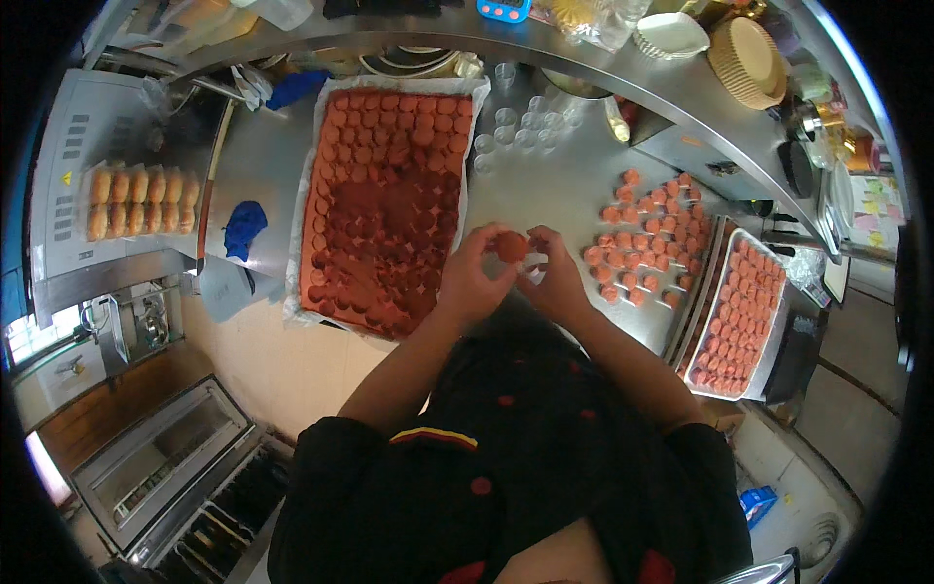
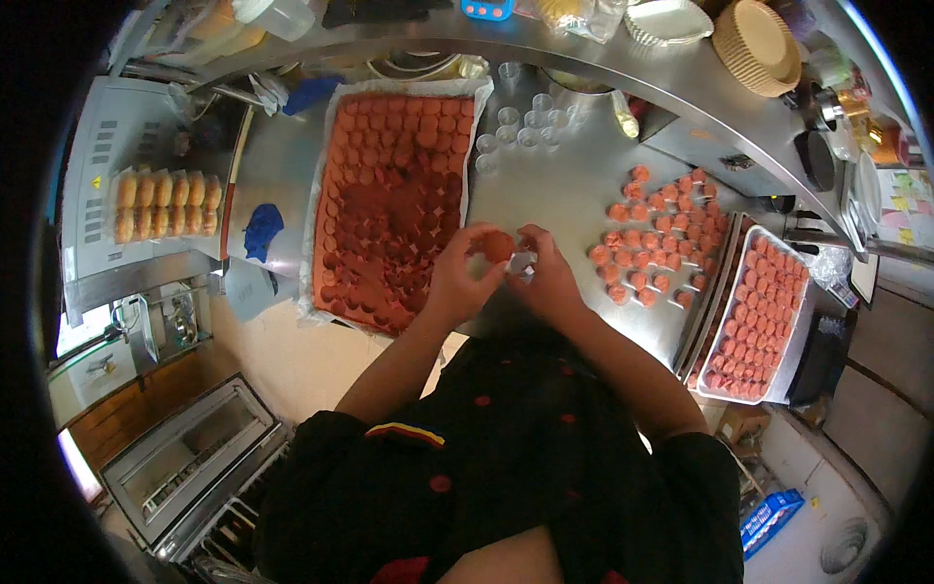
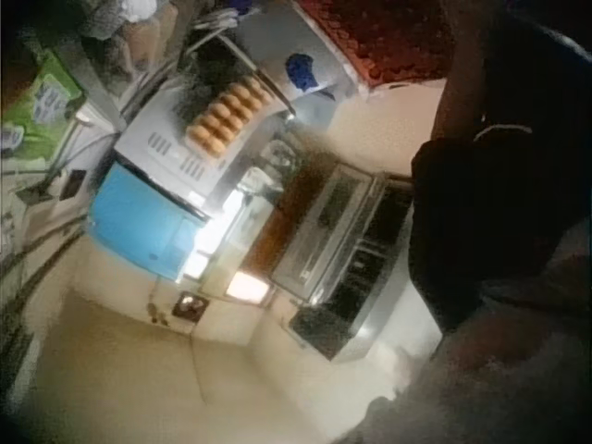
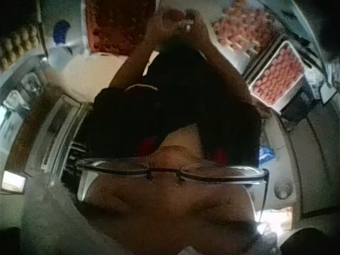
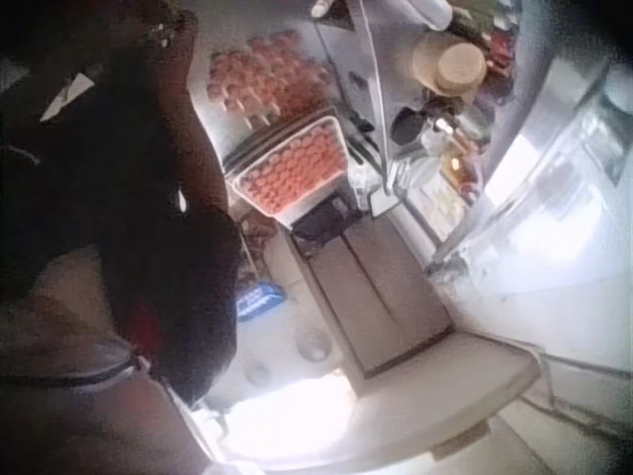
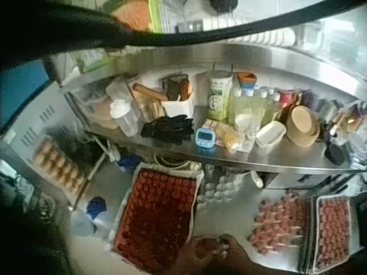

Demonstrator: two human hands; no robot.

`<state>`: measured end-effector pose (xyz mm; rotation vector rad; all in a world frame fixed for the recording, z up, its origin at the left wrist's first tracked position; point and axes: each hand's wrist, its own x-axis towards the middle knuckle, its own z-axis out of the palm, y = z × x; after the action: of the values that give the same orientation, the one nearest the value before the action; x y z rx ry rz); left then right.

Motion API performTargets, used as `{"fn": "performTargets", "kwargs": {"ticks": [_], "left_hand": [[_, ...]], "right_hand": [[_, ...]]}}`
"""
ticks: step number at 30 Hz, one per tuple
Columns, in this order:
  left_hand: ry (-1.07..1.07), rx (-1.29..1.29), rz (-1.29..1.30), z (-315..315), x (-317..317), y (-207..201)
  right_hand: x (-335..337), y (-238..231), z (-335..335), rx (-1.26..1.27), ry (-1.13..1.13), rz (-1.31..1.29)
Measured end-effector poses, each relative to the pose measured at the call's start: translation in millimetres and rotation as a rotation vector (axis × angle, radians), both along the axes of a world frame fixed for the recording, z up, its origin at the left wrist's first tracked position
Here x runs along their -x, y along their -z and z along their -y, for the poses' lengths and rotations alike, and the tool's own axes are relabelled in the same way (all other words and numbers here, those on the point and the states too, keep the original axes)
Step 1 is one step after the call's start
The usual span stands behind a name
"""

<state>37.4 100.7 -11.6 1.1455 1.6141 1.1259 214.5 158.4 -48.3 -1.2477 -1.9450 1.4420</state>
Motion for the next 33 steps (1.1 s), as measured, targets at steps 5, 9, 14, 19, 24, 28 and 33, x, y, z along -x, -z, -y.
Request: {"fn": "performTargets", "kwargs": {"ticks": [5, 9, 14, 19, 24, 28, 33], "left_hand": [[0.114, -0.289, -0.344, 10, -10, -2], [0.099, -0.236, -0.4, 25, -11, -8], [0.058, 0.022, 0.366, 33, -18, -10], [-0.081, 0.31, 0.89, 36, -29, -14], [-0.044, 0.31, 1.086, 36, -25, 0], [-0.052, 0.283, 0.855, 33, -29, 21], [-0.087, 0.164, 0.678, 31, -42, 29]], "right_hand": [[-4, -22, 11, -0.131, -0.002, -0.052], [-9, -35, 24, -0.18, -0.006, -0.07], [-7, -46, 35, -0.318, 0.002, -0.059], [-7, -47, 46, -0.415, 0.02, -0.013], [-11, -37, 45, -0.536, -0.016, -0.032], [-12, -36, 50, -0.418, -0.085, -0.089], [-14, -36, 43, -0.458, -0.111, -0.002]]}}
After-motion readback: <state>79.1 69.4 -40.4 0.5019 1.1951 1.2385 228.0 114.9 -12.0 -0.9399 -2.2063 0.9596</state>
